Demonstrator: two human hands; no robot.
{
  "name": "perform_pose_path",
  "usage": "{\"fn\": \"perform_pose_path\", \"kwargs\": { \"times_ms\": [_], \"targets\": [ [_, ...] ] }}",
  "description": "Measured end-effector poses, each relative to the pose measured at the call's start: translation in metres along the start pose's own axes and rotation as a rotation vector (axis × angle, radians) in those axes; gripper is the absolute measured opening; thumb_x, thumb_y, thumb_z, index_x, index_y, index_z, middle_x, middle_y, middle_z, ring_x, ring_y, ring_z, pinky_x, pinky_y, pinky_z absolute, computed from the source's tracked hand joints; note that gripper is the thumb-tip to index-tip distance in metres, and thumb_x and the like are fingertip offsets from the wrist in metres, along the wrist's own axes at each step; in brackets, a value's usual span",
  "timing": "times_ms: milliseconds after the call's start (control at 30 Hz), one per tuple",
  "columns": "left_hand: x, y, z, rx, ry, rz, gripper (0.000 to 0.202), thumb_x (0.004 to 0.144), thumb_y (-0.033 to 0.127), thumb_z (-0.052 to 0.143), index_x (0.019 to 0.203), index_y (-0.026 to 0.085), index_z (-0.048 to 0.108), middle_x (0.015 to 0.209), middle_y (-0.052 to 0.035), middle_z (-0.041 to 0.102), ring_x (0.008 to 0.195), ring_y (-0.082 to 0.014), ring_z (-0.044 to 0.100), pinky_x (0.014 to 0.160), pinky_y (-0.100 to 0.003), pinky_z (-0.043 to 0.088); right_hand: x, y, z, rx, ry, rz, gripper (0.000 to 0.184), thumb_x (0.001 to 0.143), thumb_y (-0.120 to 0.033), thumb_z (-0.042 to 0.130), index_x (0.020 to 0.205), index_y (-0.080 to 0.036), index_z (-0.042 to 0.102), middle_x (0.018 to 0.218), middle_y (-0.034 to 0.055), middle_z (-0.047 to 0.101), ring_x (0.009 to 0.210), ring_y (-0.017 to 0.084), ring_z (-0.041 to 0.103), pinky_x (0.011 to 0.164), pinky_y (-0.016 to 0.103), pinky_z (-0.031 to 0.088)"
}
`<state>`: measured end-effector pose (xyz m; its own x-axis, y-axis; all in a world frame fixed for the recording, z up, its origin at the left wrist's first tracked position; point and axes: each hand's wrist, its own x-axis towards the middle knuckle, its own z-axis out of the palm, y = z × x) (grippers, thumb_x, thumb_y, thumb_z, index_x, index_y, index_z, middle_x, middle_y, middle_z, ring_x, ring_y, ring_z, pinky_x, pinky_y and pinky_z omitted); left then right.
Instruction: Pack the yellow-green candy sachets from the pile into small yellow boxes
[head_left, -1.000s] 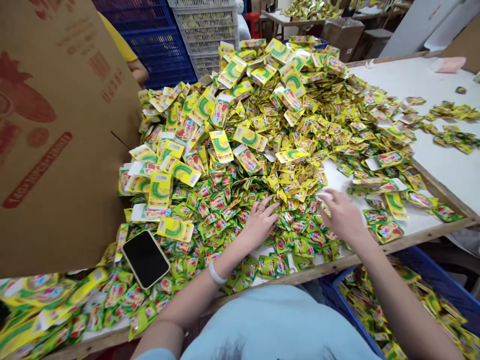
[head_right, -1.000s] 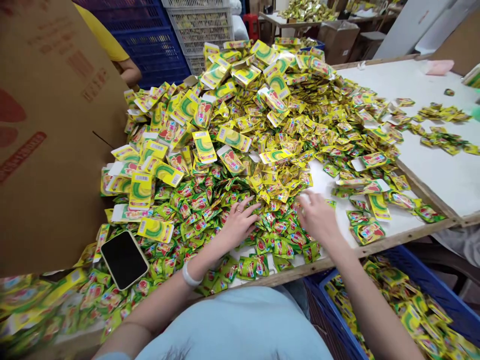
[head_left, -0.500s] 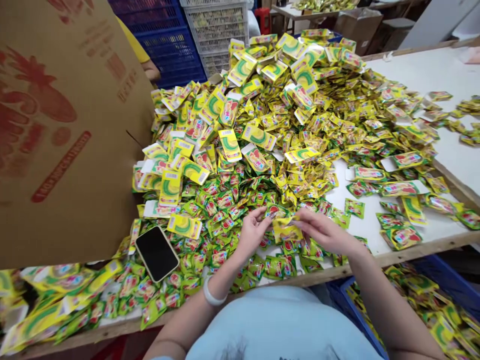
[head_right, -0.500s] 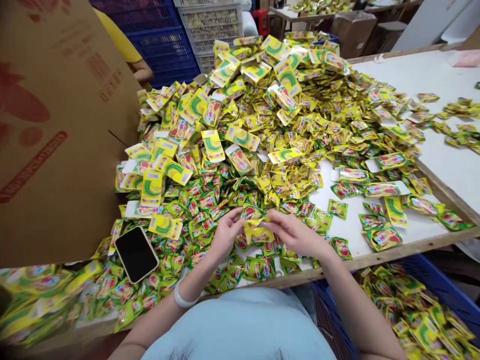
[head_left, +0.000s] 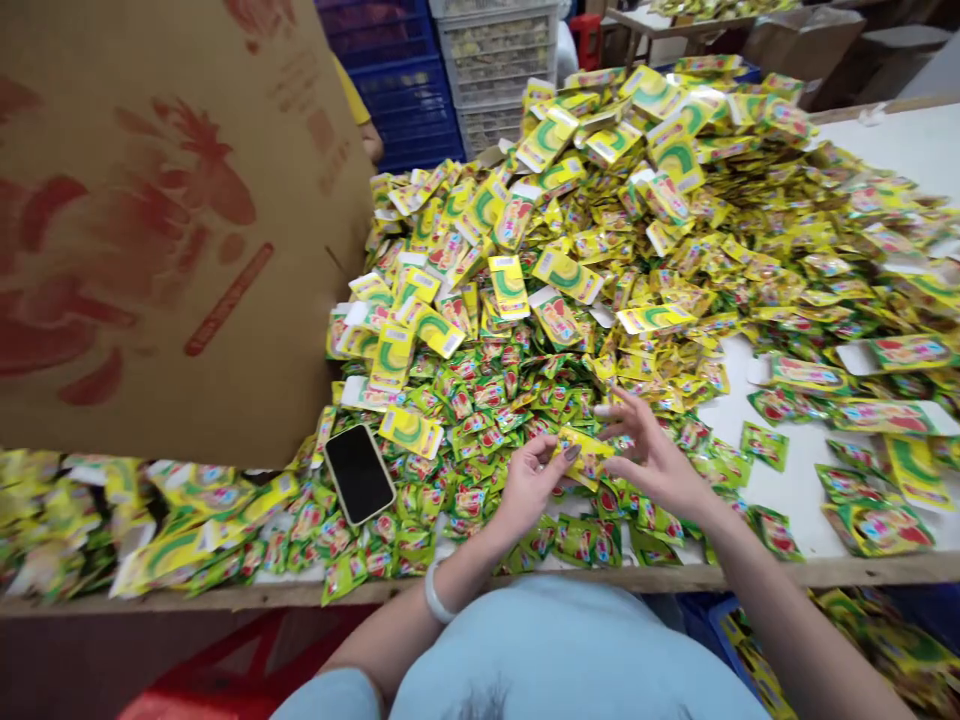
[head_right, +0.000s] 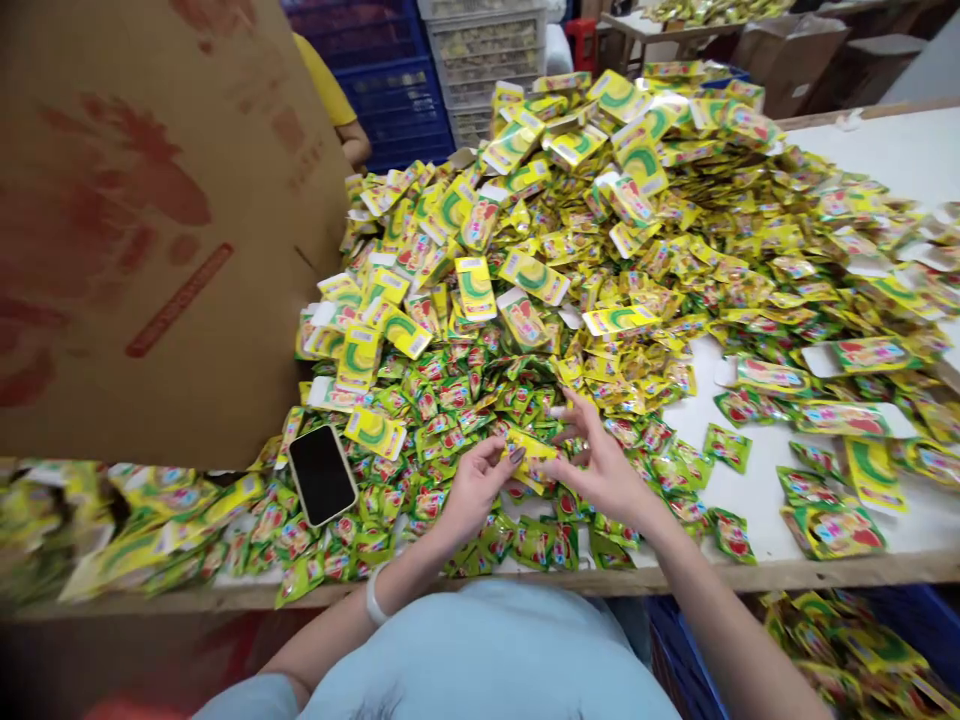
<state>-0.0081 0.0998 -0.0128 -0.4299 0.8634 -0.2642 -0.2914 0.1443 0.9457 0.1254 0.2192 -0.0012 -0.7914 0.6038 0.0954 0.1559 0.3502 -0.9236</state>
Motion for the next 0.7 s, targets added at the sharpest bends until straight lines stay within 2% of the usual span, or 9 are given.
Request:
{"fn": "perform_pose_path", "kwargs": {
  "times_ms": [100,167,267,367,433,500,533,600,700],
  "targets": [
    [-0.006,-0.007,-0.004,0.179,0.054,0.175,0.042,0.084,0.056,0.065,0.091,0.016,0.071,0.095,-0.0074,0.065,0.093,-0.021,0.063,0.082,-0.033,0.055,-0.011,0.013,0.03,0.408,-0.076,0.113,0.041,0.086,-0.05,0.067,0.116,-0.021,0.065,0.109,0.0091,0.073,0.095,0.022,0.069,0.082,0.036,0.058],
    [-0.008,-0.002,-0.023,0.417,0.071,0.319,0.037,0.092,0.048,0.057,0.108,0.018,0.071,0.113,-0.0111,0.061,0.108,-0.0236,0.06,0.092,-0.037,0.053,-0.016,0.017,0.039,0.511,-0.007,0.188,0.033,0.084,-0.048,0.07,0.101,-0.02,0.07,0.093,0.0068,0.075,0.083,0.022,0.07,0.075,0.037,0.06],
    [-0.011,0.02,-0.085,0.929,0.119,0.494,0.044,0.094,0.025,0.048,0.138,0.023,0.054,0.133,-0.0138,0.055,0.129,-0.0271,0.05,0.111,-0.049,0.04,-0.018,0.022,0.026,0.495,0.11,0.248,0.029,0.083,-0.047,0.072,0.09,-0.02,0.068,0.069,0.0028,0.07,0.057,0.017,0.063,0.053,0.03,0.055],
    [-0.012,0.043,-0.165,1.482,0.168,0.386,0.062,0.079,0.006,0.05,0.139,0.022,0.054,0.153,-0.0145,0.041,0.151,-0.0357,0.019,0.121,-0.062,0.014,-0.015,0.027,0.003,0.463,0.206,0.28,0.029,0.082,-0.047,0.074,0.087,-0.022,0.061,0.051,-0.0038,0.06,0.042,0.012,0.051,0.039,0.023,0.039],
    [-0.01,0.049,-0.208,1.653,0.192,0.289,0.068,0.072,0.006,0.053,0.139,0.018,0.053,0.159,-0.017,0.034,0.153,-0.0403,0.007,0.119,-0.067,0.009,-0.014,0.029,-0.005,0.482,0.233,0.308,0.033,0.08,-0.049,0.076,0.09,-0.022,0.058,0.05,-0.0054,0.059,0.038,0.01,0.046,0.036,0.021,0.032],
    [-0.004,0.048,-0.229,1.658,0.155,0.296,0.062,0.072,0.013,0.055,0.134,0.017,0.055,0.158,-0.0169,0.036,0.153,-0.0401,0.008,0.12,-0.066,0.009,-0.013,0.031,-0.007,0.495,0.21,0.332,0.036,0.079,-0.051,0.076,0.09,-0.021,0.058,0.05,-0.005,0.06,0.037,0.009,0.046,0.035,0.021,0.033],
    [-0.001,0.047,-0.231,1.599,0.15,0.333,0.059,0.073,0.017,0.056,0.131,0.017,0.055,0.156,-0.0166,0.039,0.153,-0.0393,0.011,0.12,-0.065,0.011,-0.012,0.03,-0.007,0.506,0.188,0.339,0.037,0.08,-0.052,0.075,0.09,-0.021,0.059,0.05,-0.0048,0.06,0.037,0.009,0.047,0.036,0.021,0.034],
    [0.004,0.044,-0.215,1.352,0.216,0.428,0.049,0.075,0.024,0.057,0.123,0.017,0.057,0.147,-0.0161,0.05,0.149,-0.0366,0.027,0.121,-0.059,0.019,-0.011,0.027,-0.007,0.543,0.167,0.327,0.037,0.08,-0.054,0.074,0.089,-0.022,0.057,0.051,-0.0052,0.06,0.039,0.01,0.05,0.036,0.021,0.038],
    [0.005,0.039,-0.155,0.751,0.296,0.433,0.025,0.081,0.034,0.055,0.099,0.018,0.062,0.11,-0.0124,0.07,0.113,-0.0288,0.063,0.105,-0.047,0.046,-0.012,0.012,-0.012,0.556,0.179,0.258,0.034,0.082,-0.052,0.073,0.09,-0.022,0.059,0.055,-0.0051,0.06,0.041,0.01,0.051,0.036,0.022,0.04]
  ]
}}
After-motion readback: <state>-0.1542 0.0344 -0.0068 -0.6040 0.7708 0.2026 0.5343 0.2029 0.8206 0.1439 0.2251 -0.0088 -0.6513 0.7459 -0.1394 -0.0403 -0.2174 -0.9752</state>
